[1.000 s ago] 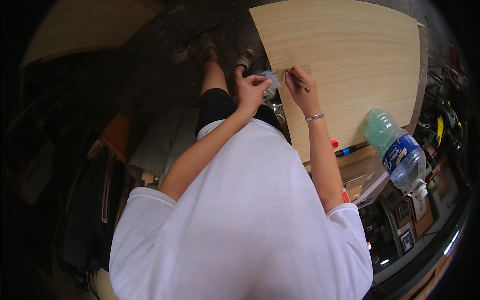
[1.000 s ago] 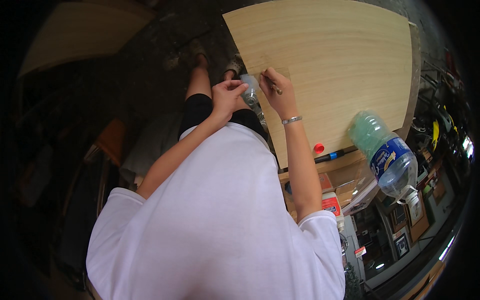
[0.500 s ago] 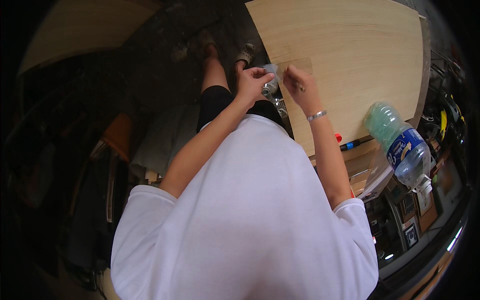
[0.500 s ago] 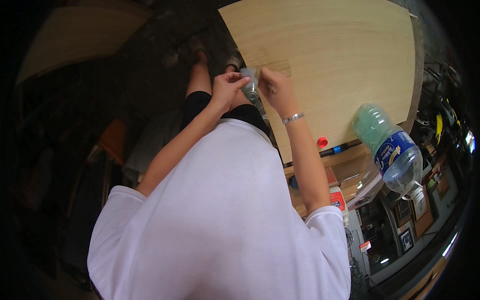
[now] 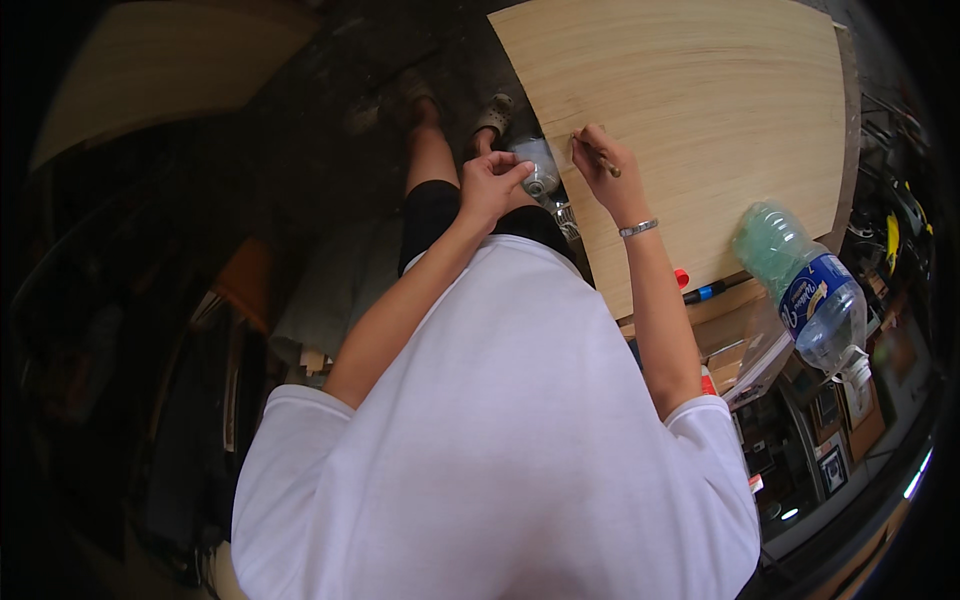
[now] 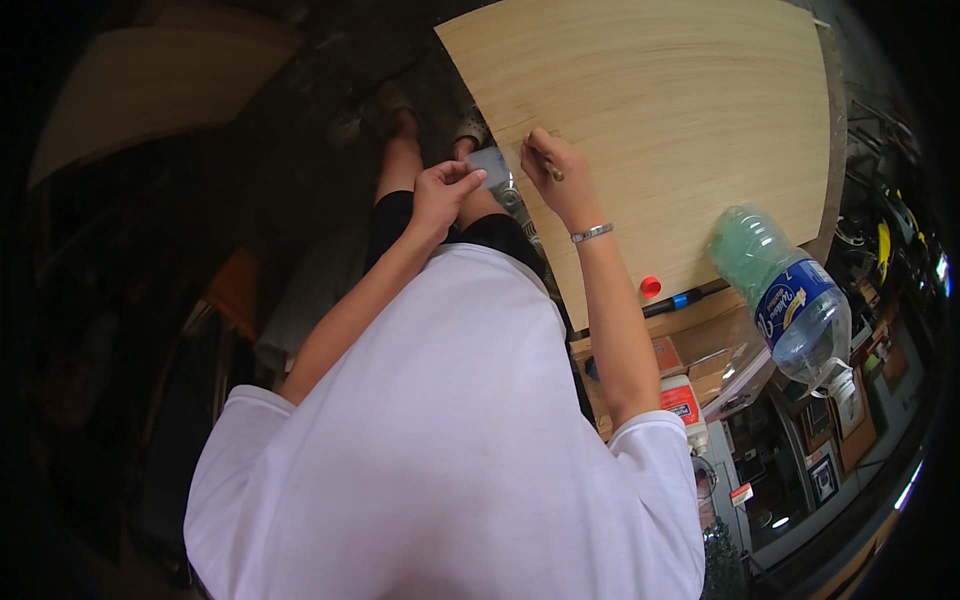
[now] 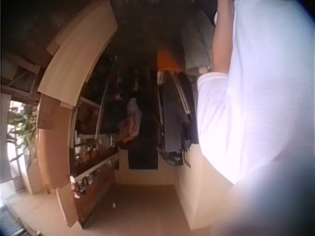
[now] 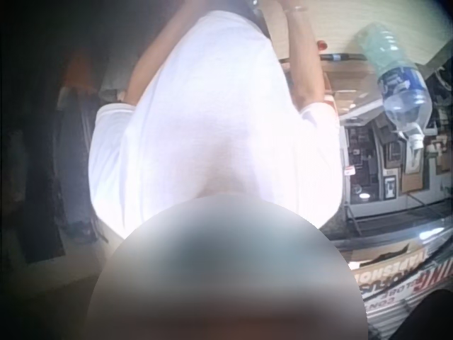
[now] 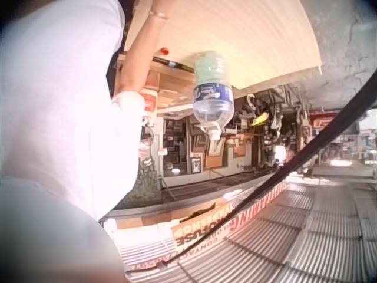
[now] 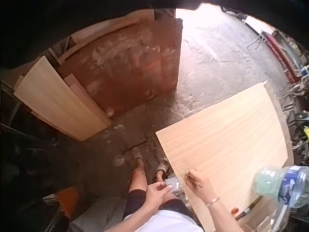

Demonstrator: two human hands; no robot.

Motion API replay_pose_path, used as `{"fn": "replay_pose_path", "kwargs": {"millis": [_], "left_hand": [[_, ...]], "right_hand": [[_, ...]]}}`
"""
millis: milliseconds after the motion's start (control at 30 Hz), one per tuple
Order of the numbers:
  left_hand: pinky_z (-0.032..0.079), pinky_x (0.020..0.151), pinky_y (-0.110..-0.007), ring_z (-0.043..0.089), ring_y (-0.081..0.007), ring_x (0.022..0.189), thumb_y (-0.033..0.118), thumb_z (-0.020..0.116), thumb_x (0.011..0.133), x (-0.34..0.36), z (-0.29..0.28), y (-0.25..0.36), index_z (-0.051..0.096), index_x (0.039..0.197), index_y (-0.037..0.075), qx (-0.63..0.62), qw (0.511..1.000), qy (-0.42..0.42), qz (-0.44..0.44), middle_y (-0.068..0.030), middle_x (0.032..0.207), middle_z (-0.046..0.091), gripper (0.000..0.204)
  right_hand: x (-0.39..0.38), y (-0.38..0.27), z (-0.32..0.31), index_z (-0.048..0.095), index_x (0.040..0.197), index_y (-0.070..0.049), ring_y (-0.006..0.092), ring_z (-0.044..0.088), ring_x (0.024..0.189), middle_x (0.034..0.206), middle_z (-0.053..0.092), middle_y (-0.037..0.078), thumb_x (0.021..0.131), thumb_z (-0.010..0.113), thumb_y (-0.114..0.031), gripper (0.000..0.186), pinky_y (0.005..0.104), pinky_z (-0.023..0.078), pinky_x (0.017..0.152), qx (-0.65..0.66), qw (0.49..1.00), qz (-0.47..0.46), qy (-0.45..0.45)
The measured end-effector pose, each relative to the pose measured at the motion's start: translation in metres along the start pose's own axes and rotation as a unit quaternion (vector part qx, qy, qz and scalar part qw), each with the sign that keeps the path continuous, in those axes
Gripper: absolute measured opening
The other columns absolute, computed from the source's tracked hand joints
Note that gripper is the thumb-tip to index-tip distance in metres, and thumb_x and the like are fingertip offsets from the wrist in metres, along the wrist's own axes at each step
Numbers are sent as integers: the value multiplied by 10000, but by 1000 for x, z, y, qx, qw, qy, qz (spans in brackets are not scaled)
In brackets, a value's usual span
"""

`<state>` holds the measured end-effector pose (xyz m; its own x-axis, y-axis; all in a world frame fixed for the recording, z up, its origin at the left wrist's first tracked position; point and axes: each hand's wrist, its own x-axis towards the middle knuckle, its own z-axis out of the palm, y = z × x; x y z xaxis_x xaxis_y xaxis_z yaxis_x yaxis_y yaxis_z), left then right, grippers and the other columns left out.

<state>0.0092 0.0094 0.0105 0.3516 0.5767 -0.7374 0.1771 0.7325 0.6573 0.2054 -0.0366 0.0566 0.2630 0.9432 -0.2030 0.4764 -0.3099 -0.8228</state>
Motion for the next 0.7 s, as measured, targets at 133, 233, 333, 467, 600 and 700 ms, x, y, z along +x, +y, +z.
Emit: {"fn": "replay_pose_path", "kwargs": {"millis": [133, 233, 333, 467, 600, 700], "left_hand": [[488, 723, -199, 635, -81, 765, 93, 769, 830, 2, 1, -3, 695, 916, -9, -19, 1000, -3, -2, -39, 849, 704, 152], [488, 731, -202, 636, -83, 775, 90, 766, 832, 4, 0, -6, 694, 927, -12, -21, 1000, -8, -14, -41, 861, 705, 157], [482, 741, -213, 630, -86, 790, 103, 764, 834, 2, -4, 0, 697, 951, -17, 1, 1000, -19, -15, -39, 872, 701, 181], [461, 759, -238, 600, -98, 816, 151, 754, 844, -9, -1, 40, 704, 986, -14, 78, 993, -87, -4, -43, 886, 689, 224], [476, 766, -255, 614, -106, 817, 138, 756, 849, -25, 64, 91, 702, 977, -21, 69, 981, -179, 34, -57, 902, 696, 211], [476, 784, -264, 622, -117, 835, 145, 760, 846, -37, 109, 107, 710, 967, -13, 88, 964, -243, 60, -53, 909, 702, 205]], "right_hand": [[2, 3, -1, 515, 871, -5, 286, 590, 660, 751, 580, 160, 866, 649, 10, 135, 323, 463, 603, -6, 1000, -29, -5], [-16, 0, -3, 542, 867, -43, 330, 605, 724, 750, 605, 142, 813, 647, 20, 133, 360, 472, 621, -7, 999, -2, -39], [-67, -18, -8, 578, 898, -28, 321, 613, 726, 771, 611, 148, 835, 658, 10, 108, 363, 483, 635, -35, 998, 42, -40], [-110, -29, -9, 627, 981, 3, 174, 632, 726, 829, 658, 79, 910, 663, -49, 95, 312, 503, 655, 216, 933, 142, 249], [-140, -11, -26, 610, 1080, -7, 96, 572, 811, 885, 628, 20, 976, 625, -196, 216, 241, 483, 760, 280, 842, 229, 401], [-162, -2, -30, 605, 1077, -30, 93, 559, 835, 902, 615, 9, 993, 600, -232, 219, 235, 472, 766, 275, 785, 230, 505]]}}
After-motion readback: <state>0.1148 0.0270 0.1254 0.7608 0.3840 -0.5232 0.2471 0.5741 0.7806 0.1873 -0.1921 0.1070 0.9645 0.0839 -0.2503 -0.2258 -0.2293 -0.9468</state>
